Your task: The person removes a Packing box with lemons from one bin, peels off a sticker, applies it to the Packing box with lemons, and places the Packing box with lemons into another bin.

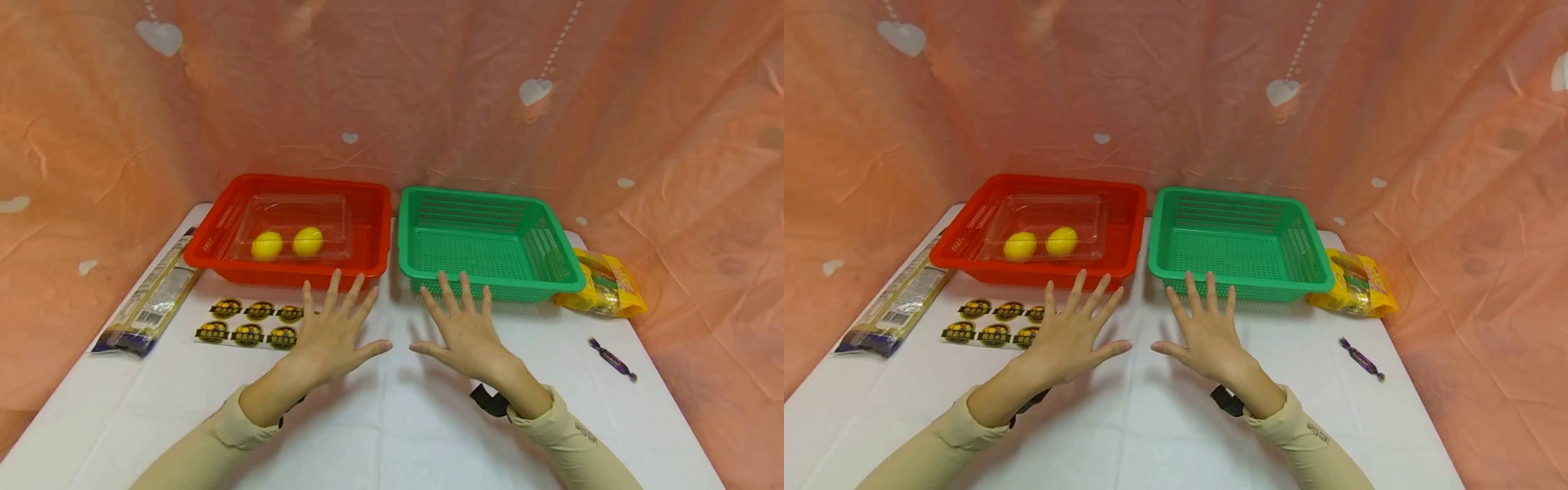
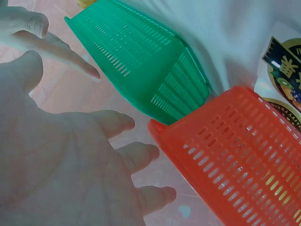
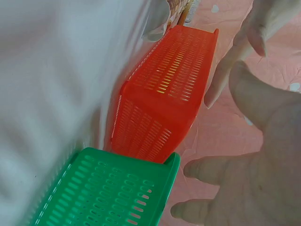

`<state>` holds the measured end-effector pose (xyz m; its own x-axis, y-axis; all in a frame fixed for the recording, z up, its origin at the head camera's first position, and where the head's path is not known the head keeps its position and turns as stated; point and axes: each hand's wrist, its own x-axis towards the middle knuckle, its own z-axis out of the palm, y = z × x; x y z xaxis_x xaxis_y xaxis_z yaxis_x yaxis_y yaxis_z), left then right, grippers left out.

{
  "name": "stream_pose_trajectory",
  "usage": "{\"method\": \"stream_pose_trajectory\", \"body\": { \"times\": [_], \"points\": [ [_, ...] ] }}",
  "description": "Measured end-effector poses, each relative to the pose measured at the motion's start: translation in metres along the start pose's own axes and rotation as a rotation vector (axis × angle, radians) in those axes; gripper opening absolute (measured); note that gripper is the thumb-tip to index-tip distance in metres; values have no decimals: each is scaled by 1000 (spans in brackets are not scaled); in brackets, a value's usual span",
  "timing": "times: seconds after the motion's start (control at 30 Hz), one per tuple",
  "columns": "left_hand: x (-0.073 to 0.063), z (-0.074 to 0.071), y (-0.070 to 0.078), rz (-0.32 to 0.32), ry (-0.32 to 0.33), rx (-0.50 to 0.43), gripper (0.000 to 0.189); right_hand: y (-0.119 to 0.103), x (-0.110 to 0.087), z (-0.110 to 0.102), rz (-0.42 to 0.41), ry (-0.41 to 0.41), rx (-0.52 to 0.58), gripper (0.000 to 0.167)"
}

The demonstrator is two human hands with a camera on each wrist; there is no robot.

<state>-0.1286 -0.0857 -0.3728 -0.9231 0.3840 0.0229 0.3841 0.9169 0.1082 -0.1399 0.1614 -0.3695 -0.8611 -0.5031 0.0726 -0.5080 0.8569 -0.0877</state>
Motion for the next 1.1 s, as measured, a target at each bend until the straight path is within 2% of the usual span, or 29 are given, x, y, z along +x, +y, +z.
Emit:
{"method": "stream_pose_trajectory", "body": {
  "times": [0.2,0.33,0.4,0.47,0.53,0.6,0.67,0.73,0.77,0.8,0.83,0.87,0.9,1.0,1.1],
  "points": [
    [-1,-1,-2,-15,7,11,89,-2,4,0,-21,9,2,88],
    [-2,-1,-11,-18,30,-18,86,-1,7,-2,-23,12,4,87],
    [-4,0,-21,-2,80,-69,83,0,9,-4,-16,14,16,85],
    [-7,3,-33,19,186,-174,75,2,11,-7,-7,15,46,83],
    [-10,6,-46,12,335,-366,58,5,16,-10,2,20,79,82],
    [-13,7,-60,-54,484,-660,37,9,23,-15,5,32,126,81],
    [-16,4,-72,-172,578,-1082,23,12,33,-20,-7,62,171,79],
    [-18,-1,-83,-324,630,-1543,16,13,45,-26,-24,99,226,78],
    [-19,-4,-88,-409,647,-1743,16,13,51,-28,-35,118,260,77],
    [-19,-7,-91,-494,654,-1902,17,13,58,-30,-45,134,290,76],
    [-19,-9,-94,-563,658,-2018,20,12,64,-31,-55,147,317,75],
    [-18,-11,-97,-611,661,-2090,24,11,71,-33,-63,151,351,75],
    [-17,-13,-99,-649,671,-2115,28,9,78,-34,-69,150,385,73],
    [-10,-14,-104,-733,762,-2134,41,3,101,-39,-69,123,494,70],
    [-4,-12,-107,-786,857,-2133,50,-4,127,-43,-56,98,604,65]
  ]
}}
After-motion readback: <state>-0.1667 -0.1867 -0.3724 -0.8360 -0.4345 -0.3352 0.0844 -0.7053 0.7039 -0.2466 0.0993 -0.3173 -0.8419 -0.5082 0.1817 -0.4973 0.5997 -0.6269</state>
